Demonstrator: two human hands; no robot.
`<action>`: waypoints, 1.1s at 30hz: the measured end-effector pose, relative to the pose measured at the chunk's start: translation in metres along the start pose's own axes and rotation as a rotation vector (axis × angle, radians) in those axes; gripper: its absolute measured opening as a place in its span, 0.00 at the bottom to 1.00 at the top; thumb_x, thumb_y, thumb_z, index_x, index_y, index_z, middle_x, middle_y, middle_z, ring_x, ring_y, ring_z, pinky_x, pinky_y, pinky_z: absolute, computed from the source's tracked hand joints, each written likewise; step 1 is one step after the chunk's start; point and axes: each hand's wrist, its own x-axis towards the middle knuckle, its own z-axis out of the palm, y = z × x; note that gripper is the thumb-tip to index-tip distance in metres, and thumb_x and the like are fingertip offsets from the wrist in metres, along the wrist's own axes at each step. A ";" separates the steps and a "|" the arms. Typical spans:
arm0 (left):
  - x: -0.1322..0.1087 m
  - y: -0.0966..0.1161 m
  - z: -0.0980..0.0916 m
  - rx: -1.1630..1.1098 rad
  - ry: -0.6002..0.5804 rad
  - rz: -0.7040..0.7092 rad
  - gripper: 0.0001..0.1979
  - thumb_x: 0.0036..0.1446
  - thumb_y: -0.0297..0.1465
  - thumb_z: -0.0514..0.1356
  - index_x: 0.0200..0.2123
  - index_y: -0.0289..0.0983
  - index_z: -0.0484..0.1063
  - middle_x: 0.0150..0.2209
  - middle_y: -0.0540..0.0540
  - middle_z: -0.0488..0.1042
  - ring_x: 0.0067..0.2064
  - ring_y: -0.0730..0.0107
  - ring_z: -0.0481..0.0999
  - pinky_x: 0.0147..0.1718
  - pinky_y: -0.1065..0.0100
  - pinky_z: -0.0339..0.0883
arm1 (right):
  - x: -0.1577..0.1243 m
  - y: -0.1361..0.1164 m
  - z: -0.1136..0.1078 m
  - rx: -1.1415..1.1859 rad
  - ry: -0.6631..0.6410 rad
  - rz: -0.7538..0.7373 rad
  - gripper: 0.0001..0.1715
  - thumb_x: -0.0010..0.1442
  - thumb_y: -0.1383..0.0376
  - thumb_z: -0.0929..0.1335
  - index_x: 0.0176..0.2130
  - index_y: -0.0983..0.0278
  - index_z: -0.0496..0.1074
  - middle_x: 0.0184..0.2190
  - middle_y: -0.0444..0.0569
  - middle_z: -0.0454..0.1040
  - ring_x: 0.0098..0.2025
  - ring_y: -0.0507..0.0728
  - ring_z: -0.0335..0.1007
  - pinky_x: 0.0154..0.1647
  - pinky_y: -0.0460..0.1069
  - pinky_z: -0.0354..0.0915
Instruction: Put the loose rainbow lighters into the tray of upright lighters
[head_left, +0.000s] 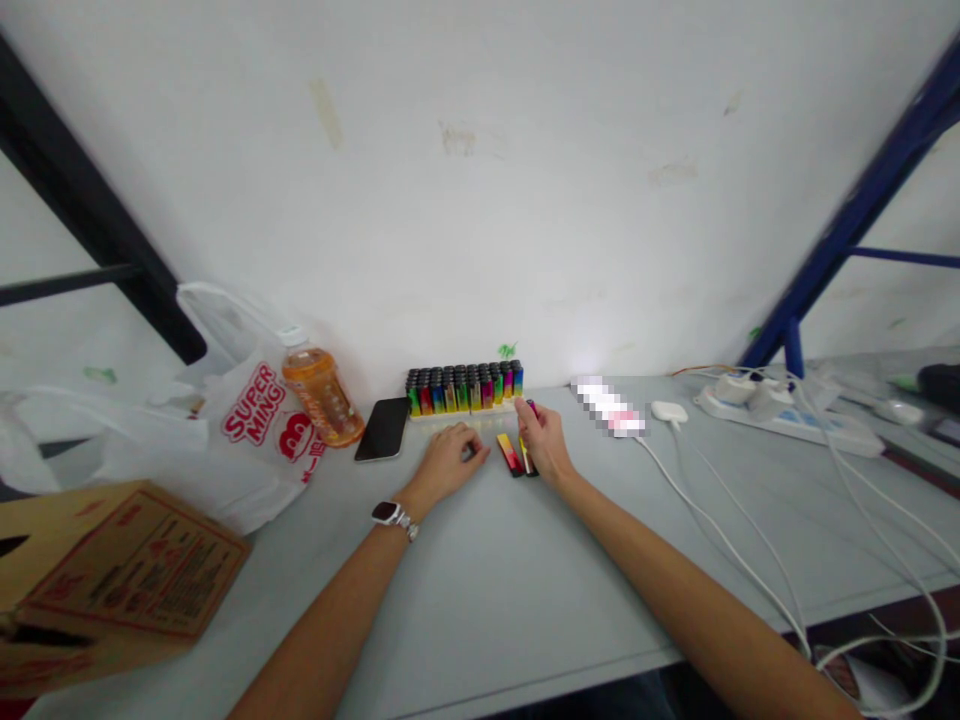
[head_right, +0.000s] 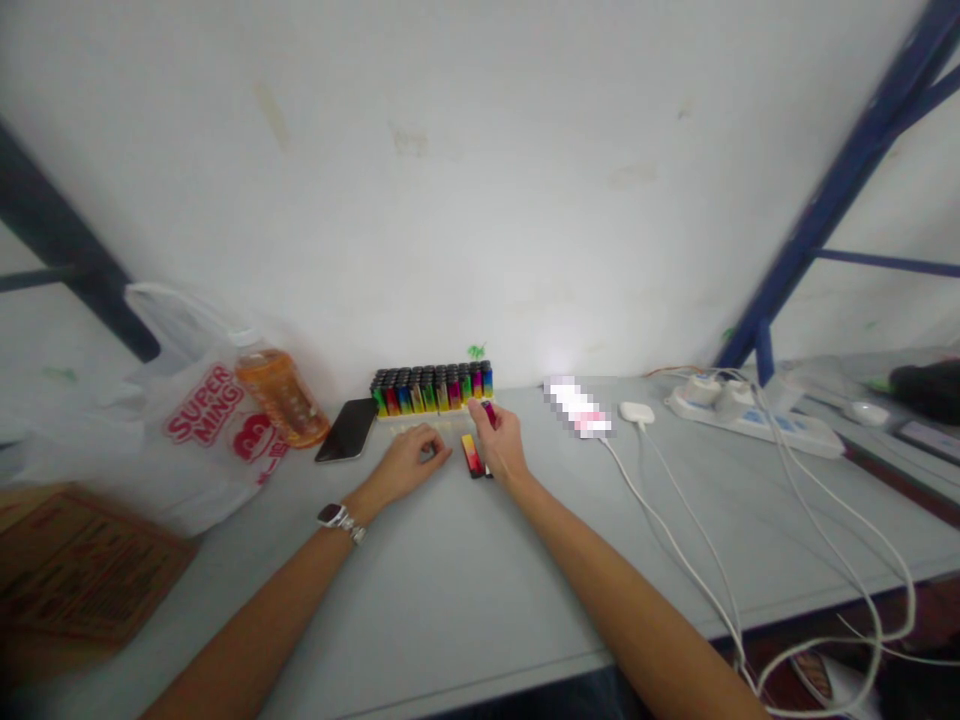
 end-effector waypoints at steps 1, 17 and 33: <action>0.000 0.000 0.000 0.003 0.000 -0.002 0.10 0.61 0.36 0.58 0.29 0.38 0.70 0.34 0.47 0.73 0.39 0.64 0.71 0.41 0.63 0.61 | 0.000 0.000 0.000 0.000 0.002 0.002 0.31 0.57 0.39 0.65 0.21 0.60 0.57 0.15 0.37 0.51 0.19 0.49 0.46 0.20 0.47 0.46; 0.000 0.003 -0.002 -0.003 -0.002 -0.003 0.09 0.60 0.35 0.59 0.29 0.38 0.71 0.34 0.47 0.73 0.38 0.63 0.72 0.40 0.63 0.61 | 0.004 -0.004 0.000 0.096 -0.077 0.073 0.24 0.59 0.43 0.65 0.40 0.60 0.64 0.18 0.33 0.57 0.17 0.48 0.50 0.17 0.43 0.50; -0.003 0.011 -0.007 0.017 -0.030 -0.057 0.08 0.61 0.34 0.60 0.31 0.38 0.71 0.36 0.47 0.74 0.41 0.63 0.73 0.42 0.62 0.61 | 0.081 0.000 -0.013 -0.369 -0.216 -0.349 0.16 0.57 0.59 0.69 0.43 0.64 0.75 0.31 0.47 0.77 0.29 0.53 0.68 0.34 0.49 0.65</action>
